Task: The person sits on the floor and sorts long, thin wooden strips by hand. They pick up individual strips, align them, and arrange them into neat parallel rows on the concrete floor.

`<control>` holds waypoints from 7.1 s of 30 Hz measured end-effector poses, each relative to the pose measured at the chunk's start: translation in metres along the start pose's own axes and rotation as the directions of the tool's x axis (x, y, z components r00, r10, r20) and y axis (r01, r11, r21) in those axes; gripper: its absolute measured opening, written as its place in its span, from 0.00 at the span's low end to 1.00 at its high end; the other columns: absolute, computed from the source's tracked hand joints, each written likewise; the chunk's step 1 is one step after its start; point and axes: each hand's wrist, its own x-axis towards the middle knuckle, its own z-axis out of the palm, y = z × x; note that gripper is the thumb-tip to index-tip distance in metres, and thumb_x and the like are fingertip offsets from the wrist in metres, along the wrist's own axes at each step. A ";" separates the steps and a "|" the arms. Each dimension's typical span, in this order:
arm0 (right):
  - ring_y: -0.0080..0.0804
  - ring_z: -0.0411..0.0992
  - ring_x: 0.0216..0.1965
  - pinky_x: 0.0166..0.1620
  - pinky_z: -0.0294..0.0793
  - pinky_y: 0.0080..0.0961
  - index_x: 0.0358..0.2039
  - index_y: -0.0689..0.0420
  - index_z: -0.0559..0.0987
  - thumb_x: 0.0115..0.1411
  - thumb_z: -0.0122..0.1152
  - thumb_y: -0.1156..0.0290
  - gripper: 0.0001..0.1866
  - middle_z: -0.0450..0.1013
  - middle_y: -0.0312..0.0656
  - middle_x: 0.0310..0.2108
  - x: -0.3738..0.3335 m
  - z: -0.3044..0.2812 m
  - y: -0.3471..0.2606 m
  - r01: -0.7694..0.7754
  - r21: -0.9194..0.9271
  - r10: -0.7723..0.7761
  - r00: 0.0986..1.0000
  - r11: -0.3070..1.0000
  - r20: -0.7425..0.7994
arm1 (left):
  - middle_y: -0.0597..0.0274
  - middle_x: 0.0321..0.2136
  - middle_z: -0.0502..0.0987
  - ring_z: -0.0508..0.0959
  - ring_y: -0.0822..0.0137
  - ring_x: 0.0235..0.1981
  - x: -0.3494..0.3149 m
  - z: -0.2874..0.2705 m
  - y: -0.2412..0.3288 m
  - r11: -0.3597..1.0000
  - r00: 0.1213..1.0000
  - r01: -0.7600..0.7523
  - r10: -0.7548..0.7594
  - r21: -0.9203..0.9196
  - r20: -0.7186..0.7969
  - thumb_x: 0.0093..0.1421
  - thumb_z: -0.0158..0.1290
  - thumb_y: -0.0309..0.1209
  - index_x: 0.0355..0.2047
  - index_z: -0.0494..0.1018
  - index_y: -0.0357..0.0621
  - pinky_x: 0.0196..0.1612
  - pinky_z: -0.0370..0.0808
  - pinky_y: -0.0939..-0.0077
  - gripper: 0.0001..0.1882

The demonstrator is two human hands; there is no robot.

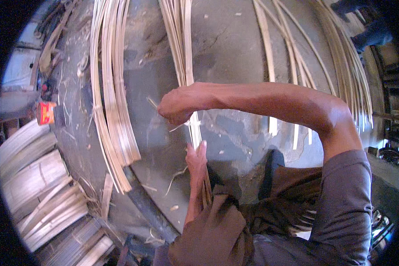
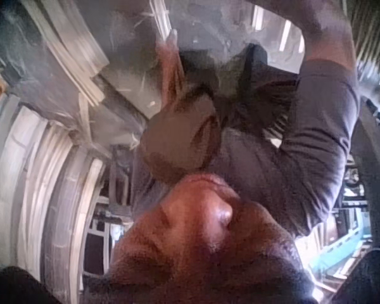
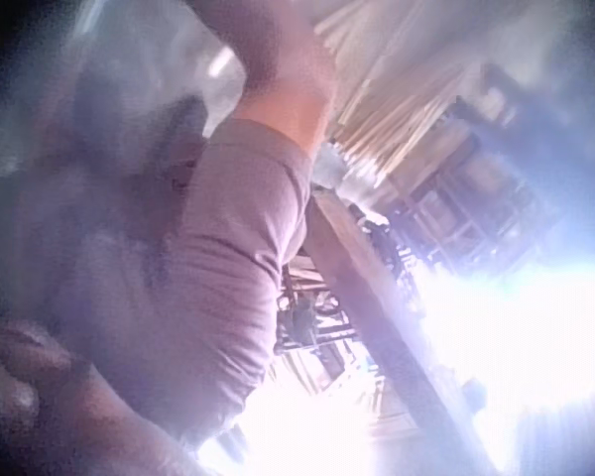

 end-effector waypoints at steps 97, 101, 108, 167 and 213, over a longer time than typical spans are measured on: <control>0.24 0.71 0.23 0.26 0.74 0.25 0.53 0.62 0.64 0.62 0.61 0.66 0.24 0.70 0.37 0.26 0.006 0.042 -0.038 0.370 0.862 0.772 0.410 0.346 -0.486 | 0.47 0.44 0.76 0.79 0.58 0.39 -0.036 -0.074 0.119 0.938 0.972 -0.052 0.126 -0.342 0.200 0.68 0.47 0.37 0.56 0.65 0.36 0.43 0.75 0.63 0.22; 0.28 0.73 0.26 0.28 0.75 0.30 0.50 0.63 0.68 0.62 0.60 0.60 0.24 0.72 0.41 0.27 0.016 0.003 0.017 0.374 0.855 0.712 0.483 0.359 -0.510 | 0.54 0.35 0.76 0.78 0.62 0.30 -0.006 -0.080 0.116 0.687 0.787 0.190 0.320 -0.702 0.527 0.64 0.53 0.36 0.51 0.67 0.39 0.34 0.77 0.64 0.19; 0.59 0.72 0.42 0.48 0.71 0.46 0.53 0.65 0.69 0.66 0.49 0.45 0.33 0.73 0.62 0.44 -0.085 -0.003 0.047 -0.457 0.349 0.570 0.723 0.818 -0.391 | 0.64 0.23 0.71 0.74 0.68 0.24 0.137 -0.007 0.119 0.419 0.614 0.540 0.397 -0.730 0.682 0.63 0.56 0.38 0.39 0.69 0.44 0.26 0.74 0.73 0.13; 0.41 0.56 0.67 0.69 0.51 0.40 0.68 0.56 0.56 0.56 0.58 0.62 0.40 0.58 0.48 0.66 -0.387 -0.187 -0.203 -0.324 0.041 0.063 0.060 0.945 -0.996 | 0.55 0.33 0.76 0.79 0.62 0.32 -0.179 -0.082 0.557 -0.086 -0.110 -0.985 0.980 0.148 -0.166 0.59 0.53 0.34 0.56 0.60 0.44 0.35 0.78 0.66 0.26; 0.42 0.68 0.57 0.60 0.65 0.40 0.63 0.58 0.66 0.50 0.66 0.38 0.48 0.71 0.50 0.55 -0.413 0.222 -0.214 -0.460 0.871 0.890 0.308 -0.169 0.335 | 0.54 0.35 0.77 0.79 0.60 0.37 0.026 0.130 0.272 0.502 0.522 0.481 0.494 -0.719 0.695 0.64 0.53 0.31 0.41 0.69 0.47 0.44 0.80 0.62 0.08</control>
